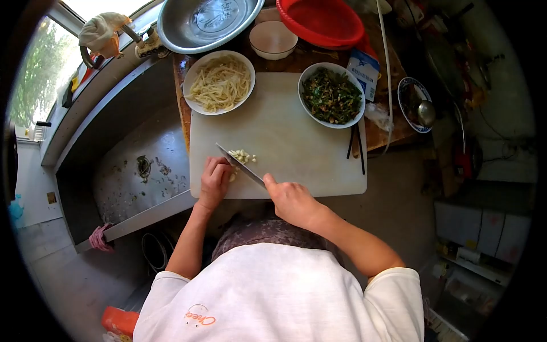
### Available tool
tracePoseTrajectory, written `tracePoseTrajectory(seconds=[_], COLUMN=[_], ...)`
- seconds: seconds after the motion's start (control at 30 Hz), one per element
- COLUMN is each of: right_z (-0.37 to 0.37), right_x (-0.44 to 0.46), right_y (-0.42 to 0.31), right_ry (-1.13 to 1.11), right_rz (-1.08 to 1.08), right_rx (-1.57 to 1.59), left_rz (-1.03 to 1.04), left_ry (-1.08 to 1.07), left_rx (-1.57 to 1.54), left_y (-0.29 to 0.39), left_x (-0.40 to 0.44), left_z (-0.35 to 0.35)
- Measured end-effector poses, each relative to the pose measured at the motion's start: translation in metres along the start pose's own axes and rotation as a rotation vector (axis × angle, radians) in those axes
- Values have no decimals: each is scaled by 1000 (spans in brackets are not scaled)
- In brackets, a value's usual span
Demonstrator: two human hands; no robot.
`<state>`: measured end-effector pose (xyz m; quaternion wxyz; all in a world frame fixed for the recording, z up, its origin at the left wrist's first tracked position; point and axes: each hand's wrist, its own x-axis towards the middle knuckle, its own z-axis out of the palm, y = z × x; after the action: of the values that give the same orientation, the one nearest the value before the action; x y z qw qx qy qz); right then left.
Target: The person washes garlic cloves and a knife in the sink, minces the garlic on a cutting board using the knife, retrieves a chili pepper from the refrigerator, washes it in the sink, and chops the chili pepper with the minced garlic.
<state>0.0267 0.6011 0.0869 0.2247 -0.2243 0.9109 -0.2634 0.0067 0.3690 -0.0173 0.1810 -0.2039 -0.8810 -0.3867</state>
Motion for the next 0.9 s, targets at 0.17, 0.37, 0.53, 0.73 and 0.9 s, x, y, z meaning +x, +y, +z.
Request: tracePoseTrajectory(seconds=[0.17, 0.37, 0.53, 0.73, 0.9], right_z=[-5, -5, 6, 2, -11], right_x=[-2, 0, 1, 4, 1], right_y=[-2, 0, 7, 10, 2], right_ry=[-58, -18, -12, 29, 12], right_rz=[28, -8, 8, 15, 27], right_rx=[19, 51, 74, 91, 38], left_rz=[0, -1, -9, -40, -72], left_ry=[23, 2, 9, 9, 92], left_rx=[-39, -37, -54, 26, 9], left_y=[1, 1, 1, 4, 6], left_x=[0, 0, 0, 3, 1], left_z=[3, -3, -1, 0, 0])
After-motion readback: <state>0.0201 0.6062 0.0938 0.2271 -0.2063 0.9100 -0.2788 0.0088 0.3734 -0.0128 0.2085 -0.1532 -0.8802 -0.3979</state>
